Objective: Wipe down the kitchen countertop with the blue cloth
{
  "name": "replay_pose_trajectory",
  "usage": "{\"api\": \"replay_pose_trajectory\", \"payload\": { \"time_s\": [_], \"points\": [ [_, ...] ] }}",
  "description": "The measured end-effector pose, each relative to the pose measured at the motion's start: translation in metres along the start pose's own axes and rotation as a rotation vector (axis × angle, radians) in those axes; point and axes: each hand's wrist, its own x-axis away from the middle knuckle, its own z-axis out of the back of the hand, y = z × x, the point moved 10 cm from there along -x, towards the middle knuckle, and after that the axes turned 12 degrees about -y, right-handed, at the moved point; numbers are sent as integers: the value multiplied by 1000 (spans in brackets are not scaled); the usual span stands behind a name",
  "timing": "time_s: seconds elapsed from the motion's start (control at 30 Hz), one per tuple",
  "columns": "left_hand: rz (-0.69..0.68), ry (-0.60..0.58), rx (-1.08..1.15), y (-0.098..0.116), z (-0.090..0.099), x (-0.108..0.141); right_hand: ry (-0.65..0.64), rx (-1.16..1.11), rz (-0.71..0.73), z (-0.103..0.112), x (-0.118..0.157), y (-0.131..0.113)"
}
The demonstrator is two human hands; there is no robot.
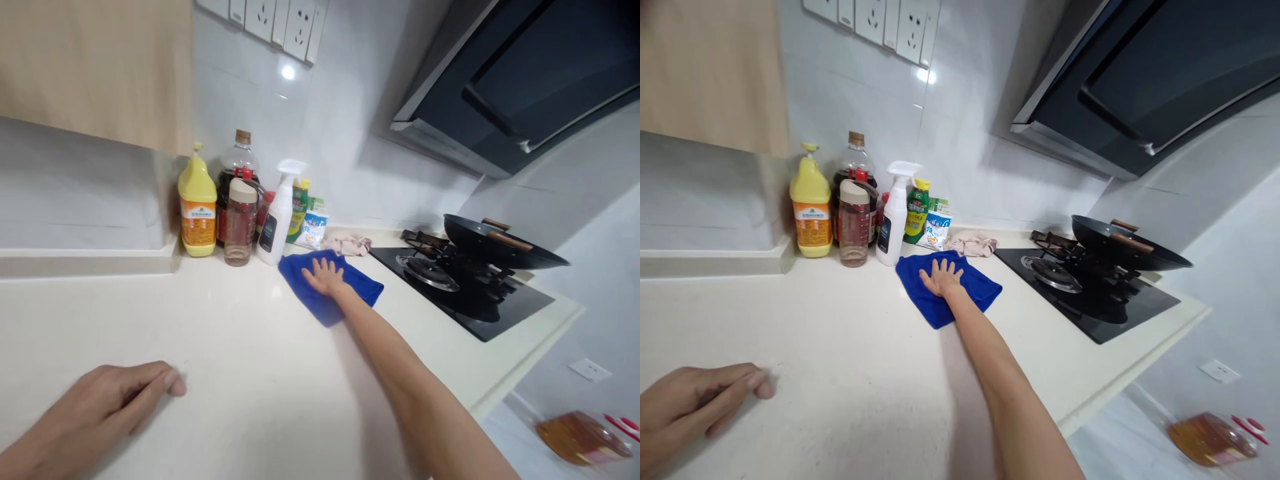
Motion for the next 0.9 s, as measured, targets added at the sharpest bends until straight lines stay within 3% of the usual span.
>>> {"api": "replay_pose_trajectory", "payload": {
  "time_s": [0.1, 0.33, 0.57, 0.7, 0.9],
  "points": [
    [-30, -105, -19, 10, -2, 2, -6, 50, 99, -7, 15, -10],
    [-113, -64, 12, 31, 11, 14, -6, 131, 359, -18, 85, -51],
    [-192, -43, 14, 37, 14, 20, -17, 152, 569, -30, 162, -94],
    [-225, -12, 10, 37, 16, 27, -21, 168, 666, -40, 204, -101],
    [-264, 16, -26, 39, 18, 35, -123, 100, 764, -46, 269, -89]
  ]
}}
